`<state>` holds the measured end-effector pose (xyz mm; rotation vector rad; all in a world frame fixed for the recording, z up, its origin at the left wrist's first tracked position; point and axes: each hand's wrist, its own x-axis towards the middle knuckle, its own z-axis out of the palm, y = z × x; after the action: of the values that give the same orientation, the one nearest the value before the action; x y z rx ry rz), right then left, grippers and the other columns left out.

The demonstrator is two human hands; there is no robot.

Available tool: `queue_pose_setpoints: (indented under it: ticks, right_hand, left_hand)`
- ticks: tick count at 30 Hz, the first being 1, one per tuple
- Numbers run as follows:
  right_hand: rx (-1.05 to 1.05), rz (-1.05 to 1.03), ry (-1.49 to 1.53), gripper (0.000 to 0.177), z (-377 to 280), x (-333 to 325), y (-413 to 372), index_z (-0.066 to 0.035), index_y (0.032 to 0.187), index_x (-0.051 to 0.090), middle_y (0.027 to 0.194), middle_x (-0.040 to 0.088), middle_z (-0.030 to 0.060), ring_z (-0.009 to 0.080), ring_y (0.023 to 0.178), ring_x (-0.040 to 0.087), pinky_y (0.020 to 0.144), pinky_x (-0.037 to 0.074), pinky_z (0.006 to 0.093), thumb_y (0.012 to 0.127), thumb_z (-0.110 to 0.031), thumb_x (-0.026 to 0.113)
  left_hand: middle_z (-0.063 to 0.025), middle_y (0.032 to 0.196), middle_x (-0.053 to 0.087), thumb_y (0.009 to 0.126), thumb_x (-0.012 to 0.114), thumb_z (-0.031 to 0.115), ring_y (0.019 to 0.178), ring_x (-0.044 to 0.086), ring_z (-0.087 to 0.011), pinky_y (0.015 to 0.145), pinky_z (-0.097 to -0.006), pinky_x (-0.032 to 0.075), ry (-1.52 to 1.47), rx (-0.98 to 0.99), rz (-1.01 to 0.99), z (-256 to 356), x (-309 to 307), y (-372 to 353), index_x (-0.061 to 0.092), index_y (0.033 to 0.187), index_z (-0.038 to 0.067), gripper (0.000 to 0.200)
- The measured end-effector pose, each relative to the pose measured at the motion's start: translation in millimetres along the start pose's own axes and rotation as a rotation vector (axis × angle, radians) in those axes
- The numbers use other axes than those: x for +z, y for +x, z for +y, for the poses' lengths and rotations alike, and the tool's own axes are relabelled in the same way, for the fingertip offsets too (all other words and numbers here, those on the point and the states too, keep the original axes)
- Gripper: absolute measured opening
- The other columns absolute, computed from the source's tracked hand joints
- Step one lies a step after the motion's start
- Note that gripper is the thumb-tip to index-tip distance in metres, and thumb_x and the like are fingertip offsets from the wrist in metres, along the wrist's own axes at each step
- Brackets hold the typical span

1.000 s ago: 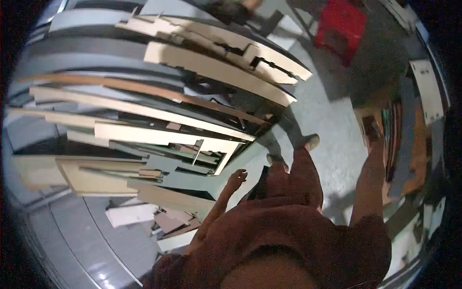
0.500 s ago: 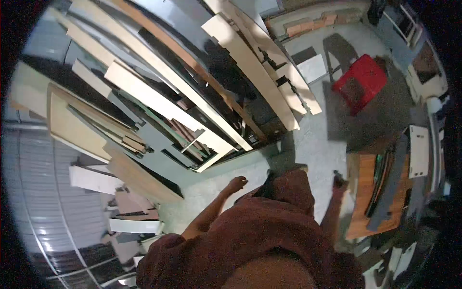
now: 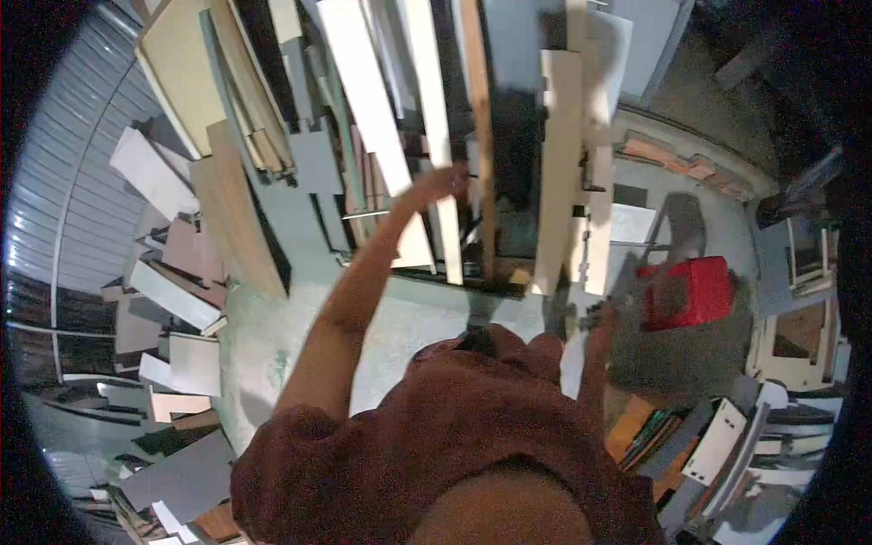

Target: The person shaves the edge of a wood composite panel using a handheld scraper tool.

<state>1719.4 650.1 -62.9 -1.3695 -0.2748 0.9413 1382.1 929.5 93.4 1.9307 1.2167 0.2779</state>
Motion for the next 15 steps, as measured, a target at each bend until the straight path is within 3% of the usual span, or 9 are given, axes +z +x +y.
queue_pose_setpoints:
  ticks: [2, 3, 7, 8, 10, 12, 13, 14, 15]
  right_hand:
    - [0.006, -0.068, -0.057, 0.033, -18.1, 14.3, 19.5, -0.003, 0.114, 0.044, 0.096, 0.053, 0.0082, 0.0171, 0.078, 0.049, 0.069, 0.041, 0.0311, 0.090, -0.026, 0.042]
    - [0.024, -0.104, -0.081, 0.033, -24.1, 19.5, 32.5, -0.004, 0.113, 0.045, 0.096, 0.053, 0.0072, 0.0161, 0.076, 0.049, 0.067, 0.041, 0.0306, 0.090, -0.027, 0.042]
    - [0.134, -0.220, -0.117, 0.033, -44.2, 11.3, 84.8, -0.006, 0.111, 0.046, 0.094, 0.053, 0.0033, 0.0121, 0.067, 0.048, 0.059, 0.041, 0.0284, 0.090, -0.030, 0.043]
    - [0.130, -0.197, -0.068, 0.032, -51.6, 6.9, 99.7, -0.005, 0.105, 0.050, 0.083, 0.053, 0.0058, 0.0170, 0.071, 0.052, 0.059, 0.043, 0.0300, 0.080, -0.023, 0.059]
    - [0.284, -0.302, -0.025, 0.028, -50.4, -24.1, 134.4, -0.006, 0.104, 0.048, 0.079, 0.053, 0.0051, 0.0127, 0.069, 0.050, 0.058, 0.041, 0.0266, 0.085, -0.026, 0.051]
    - [-0.008, -0.447, -0.802, 0.031, 48.4, -114.2, 190.0, -0.005, 0.102, 0.048, 0.080, 0.053, 0.0046, 0.0091, 0.067, 0.048, 0.056, 0.040, 0.0238, 0.086, -0.031, 0.049]
    - [-0.174, -0.458, -1.149, 0.033, 95.6, -157.3, 217.3, -0.005, 0.101, 0.048, 0.080, 0.053, 0.0043, 0.0074, 0.066, 0.047, 0.055, 0.039, 0.0224, 0.086, -0.034, 0.048]
    - [-0.045, -0.500, -1.009, 0.036, 56.2, -164.1, 214.6, -0.005, 0.101, 0.048, 0.082, 0.053, 0.0038, 0.0078, 0.064, 0.047, 0.052, 0.039, 0.0225, 0.084, -0.037, 0.051]
    - [0.044, -0.484, -0.914, 0.037, -0.7, -132.9, 211.9, -0.005, 0.101, 0.049, 0.082, 0.052, 0.0033, 0.0086, 0.064, 0.048, 0.053, 0.039, 0.0236, 0.083, -0.037, 0.053]
  left_hand:
    - [-0.0228, 0.118, 0.048, 0.081, 0.053, 0.039, 0.105, 0.051, -0.0315, 0.088, -0.0393, 0.041, 0.382, 0.073, 0.015, 90.2, -50.4, 46.4, 0.043, 0.121, 0.002, 0.055]
    - [-0.0258, 0.117, 0.047, 0.080, 0.052, 0.042, 0.106, 0.049, -0.0344, 0.090, -0.0391, 0.039, 0.446, 0.133, 0.165, 81.4, -57.1, 95.1, 0.039, 0.122, -0.002, 0.062]
    - [-0.0229, 0.110, 0.053, 0.077, 0.059, 0.040, 0.104, 0.051, -0.0343, 0.088, -0.0419, 0.041, 0.518, 0.295, 0.272, 182.5, -72.7, 202.8, 0.032, 0.129, 0.004, 0.068]
    - [-0.0219, 0.108, 0.054, 0.077, 0.059, 0.039, 0.102, 0.052, -0.0341, 0.087, -0.0422, 0.042, 0.644, 0.354, 0.360, 187.3, -67.7, 245.6, 0.032, 0.129, 0.006, 0.068]
    - [-0.0196, 0.106, 0.056, 0.076, 0.060, 0.038, 0.101, 0.053, -0.0340, 0.086, -0.0423, 0.043, 0.824, 0.319, 0.359, 191.3, -53.0, 311.7, 0.035, 0.128, 0.008, 0.065]
    - [-0.0163, 0.100, 0.059, 0.076, 0.060, 0.038, 0.097, 0.055, -0.0323, 0.083, -0.0427, 0.044, 0.995, 0.193, 0.214, 212.4, -43.3, 338.3, 0.044, 0.121, 0.008, 0.057]
    - [-0.0177, 0.096, 0.060, 0.076, 0.059, 0.041, 0.092, 0.057, -0.0329, 0.080, -0.0425, 0.046, 1.038, 0.333, 0.280, 194.9, -39.2, 359.0, 0.049, 0.115, 0.007, 0.053]
    - [-0.0190, 0.091, 0.060, 0.076, 0.058, 0.044, 0.087, 0.058, -0.0335, 0.076, -0.0422, 0.047, 1.068, 0.462, 0.339, 163.7, -38.6, 388.6, 0.055, 0.109, 0.006, 0.051]
    - [-0.0145, 0.134, 0.032, 0.074, 0.064, 0.042, 0.127, 0.016, -0.0370, 0.104, -0.0463, 0.015, 0.924, 0.304, 0.164, 115.9, -43.3, 431.9, 0.038, 0.128, 0.010, 0.068]
